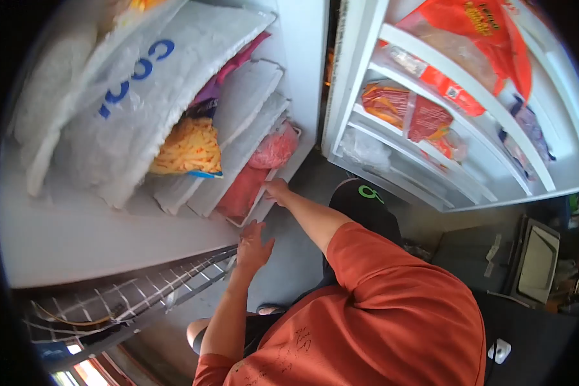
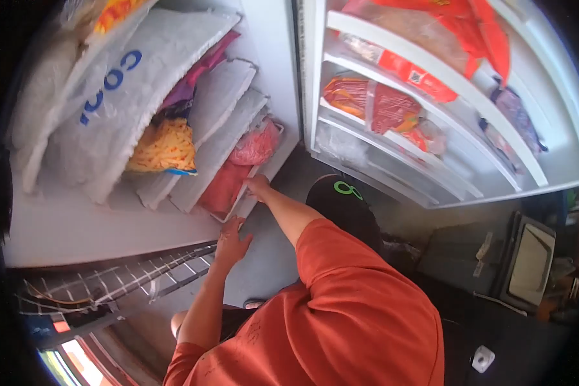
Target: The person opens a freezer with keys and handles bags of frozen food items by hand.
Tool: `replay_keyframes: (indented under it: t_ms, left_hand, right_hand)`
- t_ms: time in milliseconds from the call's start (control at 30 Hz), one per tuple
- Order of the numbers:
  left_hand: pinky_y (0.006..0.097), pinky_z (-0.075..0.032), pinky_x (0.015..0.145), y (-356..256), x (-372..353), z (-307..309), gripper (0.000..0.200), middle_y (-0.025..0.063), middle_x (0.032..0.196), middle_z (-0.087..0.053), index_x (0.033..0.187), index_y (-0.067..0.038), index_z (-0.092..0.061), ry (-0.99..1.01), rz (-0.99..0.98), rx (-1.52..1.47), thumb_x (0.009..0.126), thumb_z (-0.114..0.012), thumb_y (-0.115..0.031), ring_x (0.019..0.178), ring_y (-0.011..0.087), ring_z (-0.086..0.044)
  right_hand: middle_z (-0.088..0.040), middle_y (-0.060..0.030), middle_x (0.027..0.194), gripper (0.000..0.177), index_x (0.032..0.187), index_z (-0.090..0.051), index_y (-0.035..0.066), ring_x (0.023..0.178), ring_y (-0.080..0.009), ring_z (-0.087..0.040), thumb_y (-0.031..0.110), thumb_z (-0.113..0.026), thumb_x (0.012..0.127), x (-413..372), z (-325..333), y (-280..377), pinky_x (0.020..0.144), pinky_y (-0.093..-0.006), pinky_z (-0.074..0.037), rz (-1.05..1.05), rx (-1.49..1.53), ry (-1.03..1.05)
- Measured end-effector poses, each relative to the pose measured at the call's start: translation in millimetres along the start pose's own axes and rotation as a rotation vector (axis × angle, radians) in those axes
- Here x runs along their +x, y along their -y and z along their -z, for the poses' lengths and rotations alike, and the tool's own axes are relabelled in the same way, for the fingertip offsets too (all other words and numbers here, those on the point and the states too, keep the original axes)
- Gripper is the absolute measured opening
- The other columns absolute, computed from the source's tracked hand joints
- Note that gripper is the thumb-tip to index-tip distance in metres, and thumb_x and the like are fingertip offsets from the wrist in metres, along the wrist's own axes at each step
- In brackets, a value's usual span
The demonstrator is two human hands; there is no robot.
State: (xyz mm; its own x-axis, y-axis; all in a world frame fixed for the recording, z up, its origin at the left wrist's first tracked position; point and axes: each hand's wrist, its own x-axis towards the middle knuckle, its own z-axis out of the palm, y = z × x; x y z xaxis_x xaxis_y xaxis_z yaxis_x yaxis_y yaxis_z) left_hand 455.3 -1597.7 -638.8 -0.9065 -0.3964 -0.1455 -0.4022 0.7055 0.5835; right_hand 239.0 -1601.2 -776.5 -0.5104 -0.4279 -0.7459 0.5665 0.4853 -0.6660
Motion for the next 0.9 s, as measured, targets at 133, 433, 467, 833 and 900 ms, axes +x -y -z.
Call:
replay_keyframes:
  t_ms: [133, 433, 467, 833, 900]
  left_hand:
    - [0.048, -0.031, 0.108, 6.1, -0.1, -8.8, 0.05, 0.0207, 0.137, -0.046, 0.12, -0.005, -0.054, -0.038, 0.074, 0.16, 0.077, -0.072, -0.023, 0.128, 0.0389, -0.041]
    - [0.0498, -0.035, 0.106, -8.5, 1.7, 15.5, 0.045, 0.0209, 0.135, -0.048, 0.114, 0.001, -0.055, -0.375, 0.032, 0.262, 0.074, -0.069, -0.014, 0.125, 0.0401, -0.044]
    - [0.0498, -0.035, 0.106, -7.5, 6.5, 13.8, 0.045, 0.0209, 0.135, -0.048, 0.114, 0.001, -0.055, -0.38, 0.035, 0.258, 0.074, -0.069, -0.014, 0.125, 0.0401, -0.044]
    - [0.0525, -0.042, 0.099, -17.0, 47.8, 22.3, 0.045, 0.0197, 0.13, -0.053, 0.113, 0.0, -0.056, -0.789, -0.174, 0.492, 0.073, -0.068, -0.014, 0.115, 0.0403, -0.054]
    - [0.0499, -0.046, 0.093, -26.0, 50.8, 25.7, 0.042, 0.0185, 0.124, -0.057, 0.111, 0.0, -0.057, -0.8, -0.074, 0.485, 0.073, -0.068, -0.014, 0.109, 0.0384, -0.057]
  right_hand:
    - [-0.063, -0.0137, 0.084, 0.031, 0.099, -0.059, -0.002, 0.064, -0.0297, -0.064, 0.018, -0.07, 0.077, -2.0, -18.7, -7.3, 0.057, -0.0439, -0.057, 0.182, 0.448, -0.024]
    - [-0.065, -0.0174, 0.082, 0.03, 0.092, -0.062, -0.007, 0.067, -0.0299, -0.065, 0.019, -0.066, 0.076, -18.0, -19.8, -29.0, 0.057, -0.0415, -0.055, 0.12, 0.42, -0.214]
    - [-0.068, -0.02, 0.084, 0.034, 0.09, -0.066, -0.01, 0.072, -0.0315, -0.068, 0.019, -0.065, 0.074, -17.8, -19.3, -35.2, 0.062, -0.0418, -0.054, 0.113, 0.401, -0.298]
    - [-0.068, -0.0251, 0.081, 0.033, 0.085, -0.066, -0.014, 0.076, -0.0309, -0.067, 0.014, -0.058, 0.07, -26.9, 11.5, -49.5, 0.072, -0.042, -0.052, 0.18, 0.43, -0.626]
    - [-0.068, -0.0257, 0.082, 0.033, 0.085, -0.066, -0.014, 0.077, -0.0315, -0.067, 0.013, -0.058, 0.069, -23.4, 19.3, -50.2, 0.072, -0.042, -0.051, 0.181, 0.384, -0.654]
